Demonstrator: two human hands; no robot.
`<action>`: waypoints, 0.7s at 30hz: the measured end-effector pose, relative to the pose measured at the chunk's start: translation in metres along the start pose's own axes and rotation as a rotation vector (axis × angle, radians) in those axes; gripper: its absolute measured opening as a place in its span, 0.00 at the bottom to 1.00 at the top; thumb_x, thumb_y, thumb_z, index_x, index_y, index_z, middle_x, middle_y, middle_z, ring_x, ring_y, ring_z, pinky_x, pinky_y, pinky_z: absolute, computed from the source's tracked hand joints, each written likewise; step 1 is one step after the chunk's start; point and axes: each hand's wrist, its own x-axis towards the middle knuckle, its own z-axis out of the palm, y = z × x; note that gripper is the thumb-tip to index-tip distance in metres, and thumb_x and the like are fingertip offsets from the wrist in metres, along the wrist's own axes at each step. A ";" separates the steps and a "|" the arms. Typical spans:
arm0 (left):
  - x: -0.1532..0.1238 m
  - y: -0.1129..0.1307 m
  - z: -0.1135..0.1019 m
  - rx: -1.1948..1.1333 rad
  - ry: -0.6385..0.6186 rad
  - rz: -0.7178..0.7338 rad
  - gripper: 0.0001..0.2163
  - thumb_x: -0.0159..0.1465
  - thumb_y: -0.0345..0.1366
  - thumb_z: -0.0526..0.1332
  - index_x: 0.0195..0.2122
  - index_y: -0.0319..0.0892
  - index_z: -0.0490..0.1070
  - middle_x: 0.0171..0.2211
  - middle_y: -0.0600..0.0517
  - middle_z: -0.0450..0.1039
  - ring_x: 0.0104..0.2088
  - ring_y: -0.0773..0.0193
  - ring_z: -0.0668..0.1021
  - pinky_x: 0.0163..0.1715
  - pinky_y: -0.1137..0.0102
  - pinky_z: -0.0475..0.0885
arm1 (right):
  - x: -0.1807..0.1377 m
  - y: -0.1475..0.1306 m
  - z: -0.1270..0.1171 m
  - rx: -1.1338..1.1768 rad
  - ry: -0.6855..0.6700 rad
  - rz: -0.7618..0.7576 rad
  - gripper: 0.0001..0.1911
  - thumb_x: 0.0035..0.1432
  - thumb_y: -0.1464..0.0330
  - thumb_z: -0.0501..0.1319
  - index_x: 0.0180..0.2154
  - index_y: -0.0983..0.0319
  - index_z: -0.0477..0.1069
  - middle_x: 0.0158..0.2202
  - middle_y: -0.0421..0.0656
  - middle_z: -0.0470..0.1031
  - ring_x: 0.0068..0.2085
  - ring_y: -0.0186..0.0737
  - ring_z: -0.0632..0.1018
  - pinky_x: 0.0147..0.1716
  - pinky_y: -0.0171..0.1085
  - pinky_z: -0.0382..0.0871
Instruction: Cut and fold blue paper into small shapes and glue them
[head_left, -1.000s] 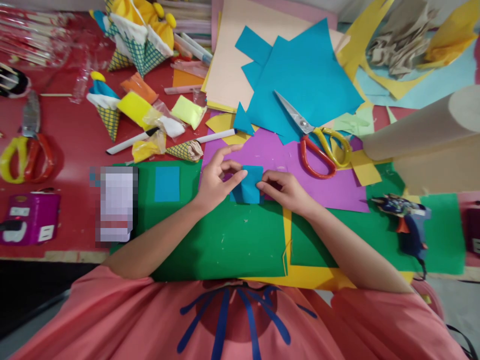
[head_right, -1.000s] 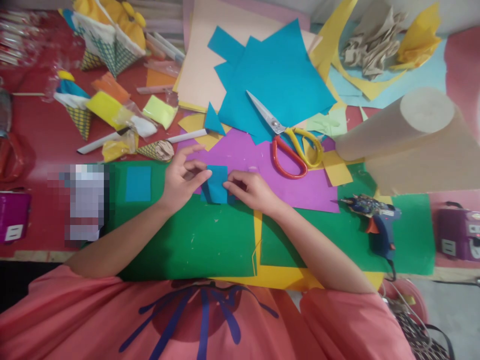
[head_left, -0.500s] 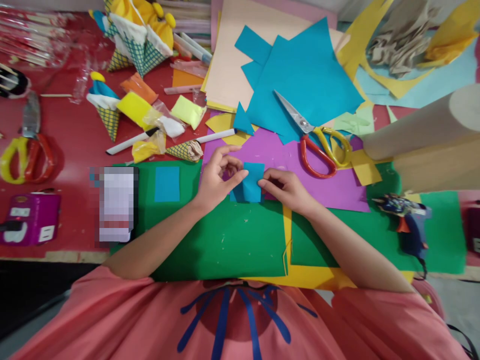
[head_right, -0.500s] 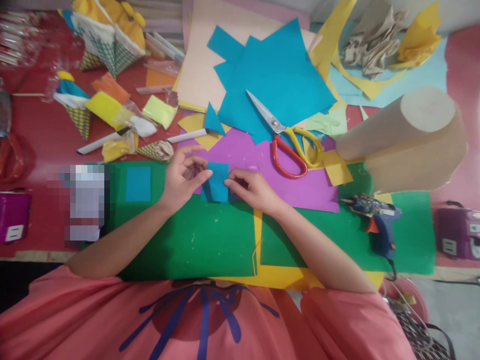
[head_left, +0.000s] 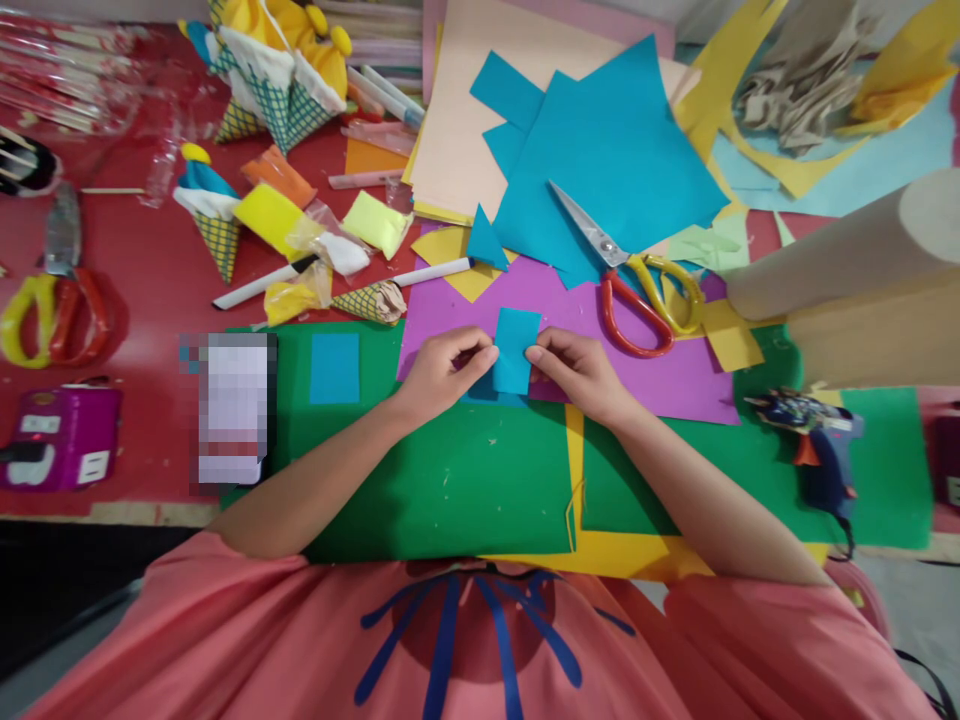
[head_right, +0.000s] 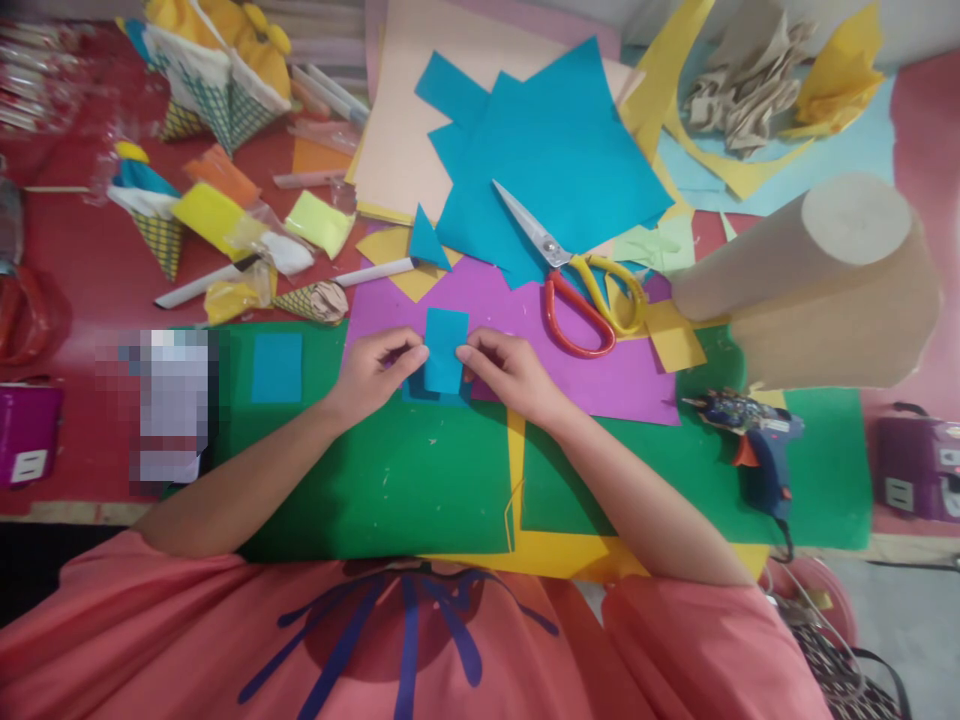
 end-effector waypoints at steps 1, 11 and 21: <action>0.000 0.000 0.000 -0.001 -0.004 -0.005 0.13 0.64 0.39 0.56 0.24 0.41 0.61 0.20 0.58 0.57 0.22 0.73 0.62 0.22 0.75 0.57 | 0.000 0.000 0.000 0.002 -0.002 -0.002 0.16 0.63 0.59 0.57 0.26 0.62 0.65 0.22 0.37 0.69 0.24 0.30 0.67 0.26 0.33 0.60; 0.001 0.003 -0.001 0.116 -0.066 0.062 0.19 0.67 0.44 0.53 0.21 0.42 0.55 0.19 0.58 0.55 0.22 0.71 0.62 0.26 0.71 0.58 | 0.000 -0.001 0.000 0.012 0.005 0.008 0.18 0.63 0.58 0.56 0.25 0.62 0.65 0.22 0.37 0.70 0.24 0.29 0.68 0.27 0.32 0.61; 0.001 0.002 0.000 0.166 -0.050 0.034 0.22 0.66 0.49 0.53 0.19 0.41 0.57 0.17 0.59 0.58 0.22 0.70 0.63 0.29 0.70 0.60 | 0.000 -0.001 0.001 0.009 0.013 0.014 0.18 0.63 0.57 0.56 0.26 0.62 0.67 0.23 0.38 0.72 0.25 0.30 0.70 0.29 0.33 0.64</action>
